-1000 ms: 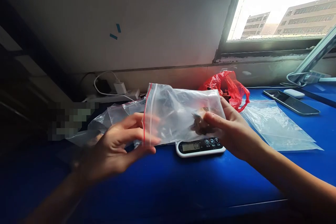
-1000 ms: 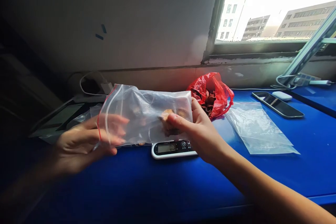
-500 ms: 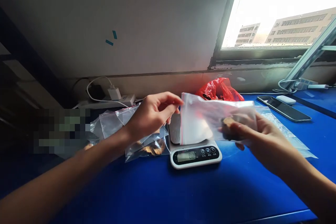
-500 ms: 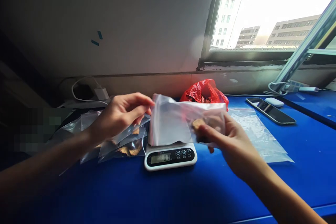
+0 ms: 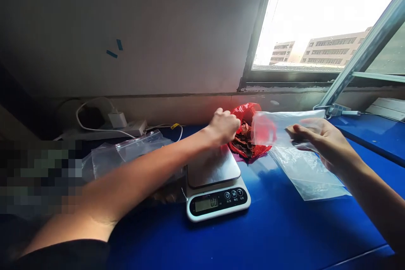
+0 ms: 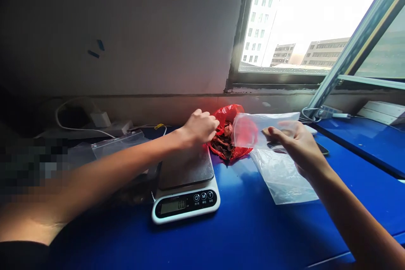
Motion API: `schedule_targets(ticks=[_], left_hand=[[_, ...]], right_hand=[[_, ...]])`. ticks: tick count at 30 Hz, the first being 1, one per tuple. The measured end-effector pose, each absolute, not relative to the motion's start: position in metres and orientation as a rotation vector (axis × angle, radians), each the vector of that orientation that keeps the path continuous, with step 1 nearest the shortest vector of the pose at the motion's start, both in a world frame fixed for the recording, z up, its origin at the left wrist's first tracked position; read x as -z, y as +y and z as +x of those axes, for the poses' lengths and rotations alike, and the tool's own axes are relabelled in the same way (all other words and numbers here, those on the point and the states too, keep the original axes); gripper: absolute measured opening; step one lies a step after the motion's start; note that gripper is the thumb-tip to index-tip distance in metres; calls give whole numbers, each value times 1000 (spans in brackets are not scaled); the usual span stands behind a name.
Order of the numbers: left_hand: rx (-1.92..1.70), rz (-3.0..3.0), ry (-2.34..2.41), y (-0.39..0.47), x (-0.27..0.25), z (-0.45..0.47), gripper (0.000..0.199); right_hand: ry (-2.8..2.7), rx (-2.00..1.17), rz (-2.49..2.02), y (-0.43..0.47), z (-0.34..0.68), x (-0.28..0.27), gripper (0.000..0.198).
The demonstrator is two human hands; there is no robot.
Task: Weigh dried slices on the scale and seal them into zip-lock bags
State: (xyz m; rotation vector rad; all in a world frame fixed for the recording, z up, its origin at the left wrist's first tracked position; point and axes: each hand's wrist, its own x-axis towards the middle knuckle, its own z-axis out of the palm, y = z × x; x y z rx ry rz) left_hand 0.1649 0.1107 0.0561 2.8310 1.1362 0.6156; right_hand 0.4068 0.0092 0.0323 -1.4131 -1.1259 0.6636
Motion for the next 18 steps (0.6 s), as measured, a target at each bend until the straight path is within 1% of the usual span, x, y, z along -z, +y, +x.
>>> schedule_targets(ticks=[3, 6, 7, 8, 10, 12, 18], left_hand=[[-724, 2635, 1300, 116, -66, 145, 14], [-836, 2460, 1346, 115, -71, 121, 22], [-848, 2421, 1329, 113, -71, 115, 22], [-848, 2390, 1303, 111, -70, 110, 22], [-834, 2340, 1244, 106, -66, 104, 20], [-823, 2295, 1191, 103, -64, 103, 19], [-822, 2184, 1086, 102, -64, 103, 20]], right_hand=[[-1276, -651, -1584, 31, 401, -46, 41], [-1421, -644, -1625, 60, 390, -66, 35], [-1536, -590, -1674, 70, 386, -74, 32], [-1671, -487, -1742, 80, 381, -83, 31], [-1917, -177, -1883, 99, 371, -101, 31], [-2056, 94, -1959, 116, 362, -117, 30], [-2144, 419, -1948, 137, 344, -150, 30]])
